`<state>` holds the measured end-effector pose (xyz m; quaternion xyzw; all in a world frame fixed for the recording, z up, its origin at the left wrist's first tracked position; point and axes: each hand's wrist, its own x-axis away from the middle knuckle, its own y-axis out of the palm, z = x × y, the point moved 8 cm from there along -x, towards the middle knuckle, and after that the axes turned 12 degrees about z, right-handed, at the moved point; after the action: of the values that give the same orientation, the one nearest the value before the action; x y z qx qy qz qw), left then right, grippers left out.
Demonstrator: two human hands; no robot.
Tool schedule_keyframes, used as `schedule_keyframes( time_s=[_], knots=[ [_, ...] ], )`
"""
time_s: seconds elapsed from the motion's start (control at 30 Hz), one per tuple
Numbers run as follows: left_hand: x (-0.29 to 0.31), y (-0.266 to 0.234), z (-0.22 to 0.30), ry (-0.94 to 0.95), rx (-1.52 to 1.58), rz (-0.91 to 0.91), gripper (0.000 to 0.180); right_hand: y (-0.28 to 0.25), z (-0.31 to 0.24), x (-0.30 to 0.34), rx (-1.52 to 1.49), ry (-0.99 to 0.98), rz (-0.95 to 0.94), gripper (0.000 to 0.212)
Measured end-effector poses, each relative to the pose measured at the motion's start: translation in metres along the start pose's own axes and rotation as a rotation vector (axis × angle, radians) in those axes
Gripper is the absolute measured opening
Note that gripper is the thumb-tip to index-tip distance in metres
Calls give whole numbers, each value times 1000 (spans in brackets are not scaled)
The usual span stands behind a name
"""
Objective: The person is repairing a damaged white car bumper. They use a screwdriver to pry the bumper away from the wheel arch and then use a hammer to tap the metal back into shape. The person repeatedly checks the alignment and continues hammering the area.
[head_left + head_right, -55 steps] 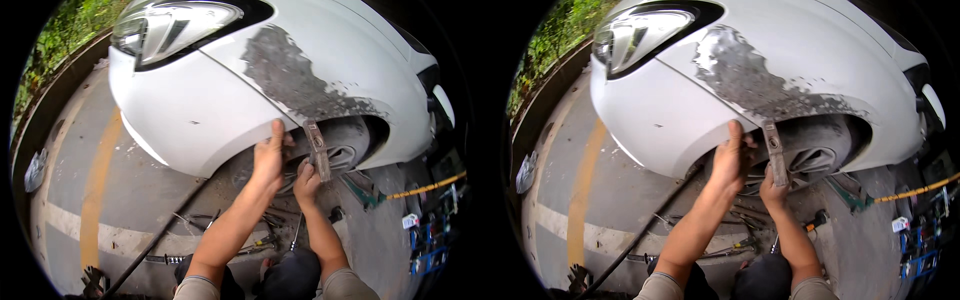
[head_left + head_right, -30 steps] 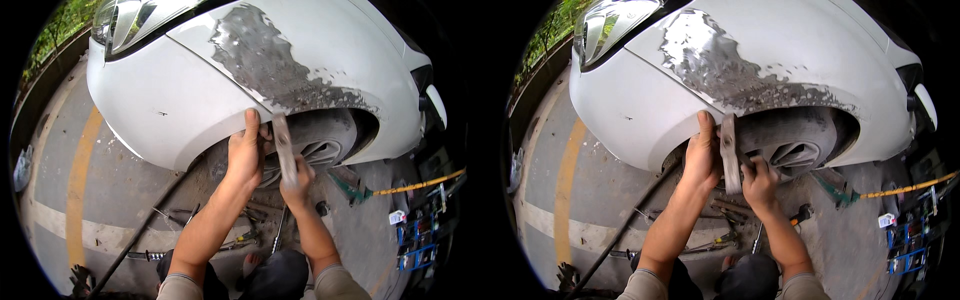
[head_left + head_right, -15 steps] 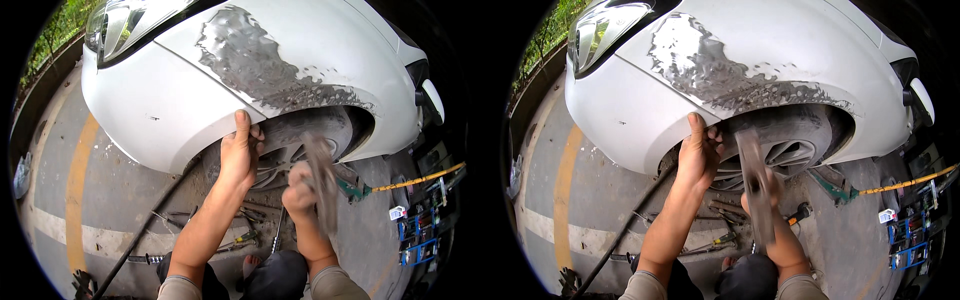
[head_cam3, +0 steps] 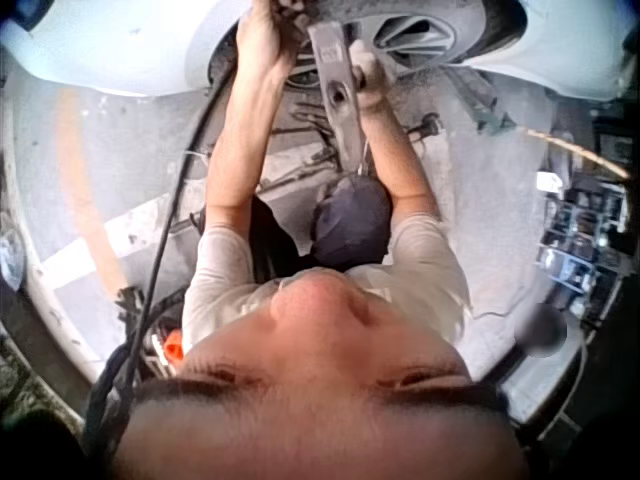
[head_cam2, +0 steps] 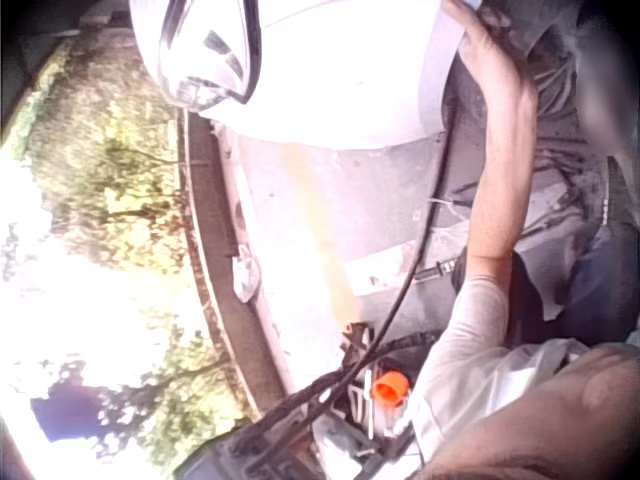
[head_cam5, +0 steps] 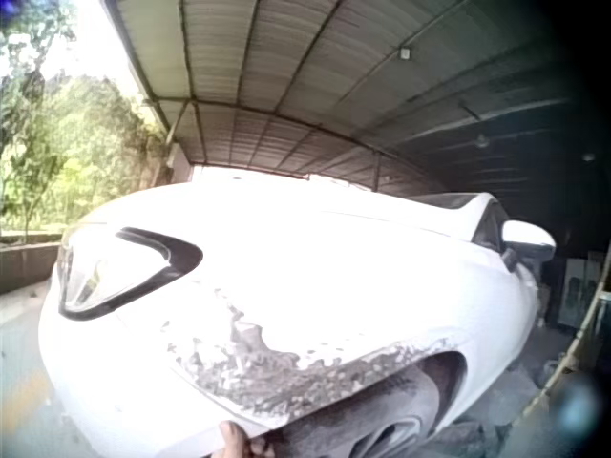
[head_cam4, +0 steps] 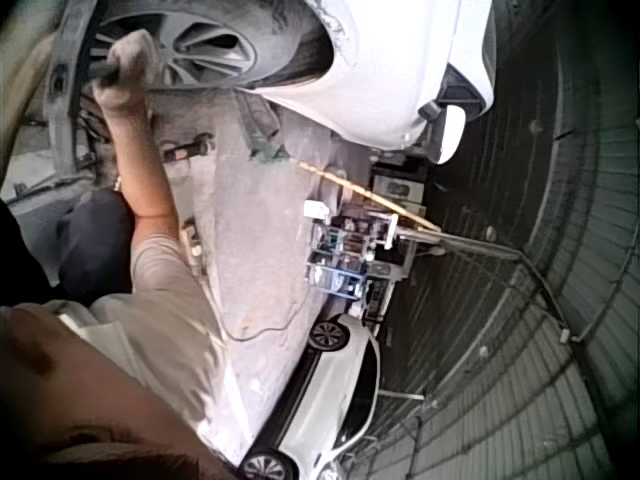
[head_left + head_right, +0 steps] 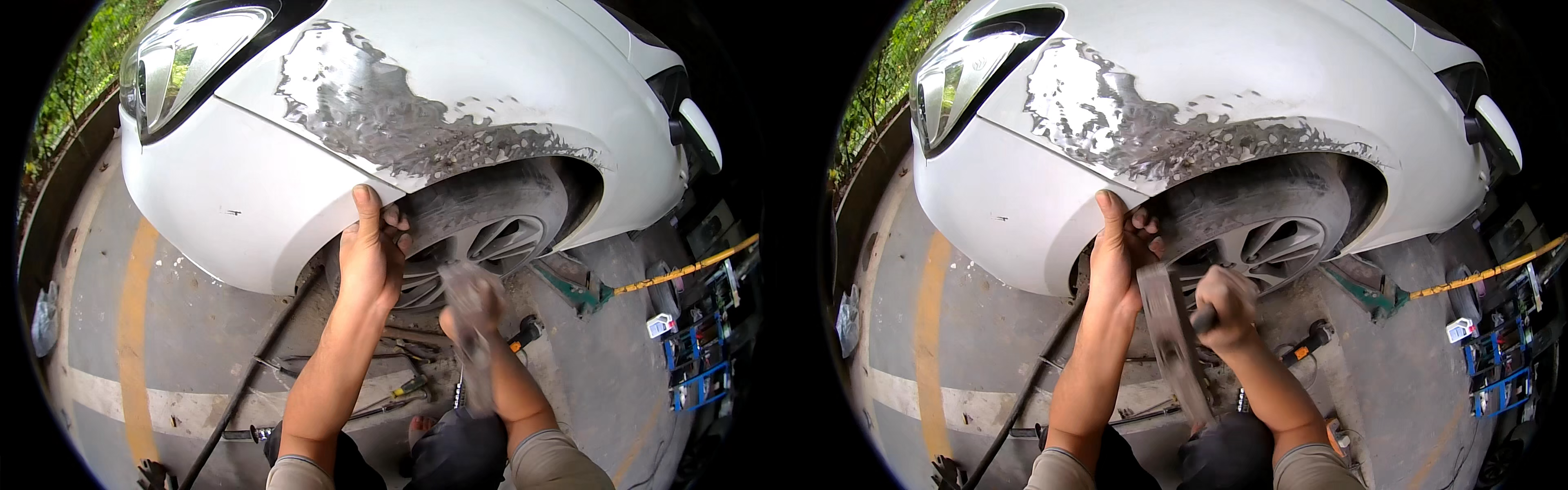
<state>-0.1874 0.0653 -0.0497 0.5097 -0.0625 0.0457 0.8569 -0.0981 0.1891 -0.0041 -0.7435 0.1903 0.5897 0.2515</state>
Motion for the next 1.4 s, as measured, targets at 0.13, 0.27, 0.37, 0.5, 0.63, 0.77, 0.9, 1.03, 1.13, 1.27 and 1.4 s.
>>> schedule_keyframes(
  time_s=[0.13, 0.27, 0.37, 0.5, 0.63, 0.77, 0.9, 1.03, 1.13, 1.27, 1.4],
  knots=[
    [8, 2, 5, -20, -89, 36, 54, 22, 11, 6, 227, 18, -79, 36],
    [3, -1, 1, 3, 18, 4, 50, 8, -21, 4, -39, -13, -77, 23],
    [1, 0, -1, -2, 66, -38, 46, -5, -33, -8, -37, -138, -64, 17],
    [-5, -5, -13, -65, 135, -43, 42, 14, 40, 26, 261, 219, -90, 25],
    [-5, -5, 0, -39, 107, -58, 44, 3, -2, 4, -103, 127, -53, 42],
    [-5, -4, -4, -82, 94, -1, 48, -2, 10, 2, -77, 88, 32, 37],
    [-3, -1, 0, -81, 106, -48, 50, 12, 53, 29, 86, 300, 58, 19],
    [7, 9, -1, -55, 135, -29, 61, -24, 53, 40, 148, 279, 289, 21],
    [11, 21, -6, -116, 235, -131, 70, -49, 39, 21, 56, 149, 395, 26],
    [26, 42, -10, -228, 422, -292, 83, -46, -2, -26, -78, 2, 163, 28],
    [24, 54, -16, -191, 421, -355, 90, -50, 21, 8, 405, -42, 121, 16]
  ],
)
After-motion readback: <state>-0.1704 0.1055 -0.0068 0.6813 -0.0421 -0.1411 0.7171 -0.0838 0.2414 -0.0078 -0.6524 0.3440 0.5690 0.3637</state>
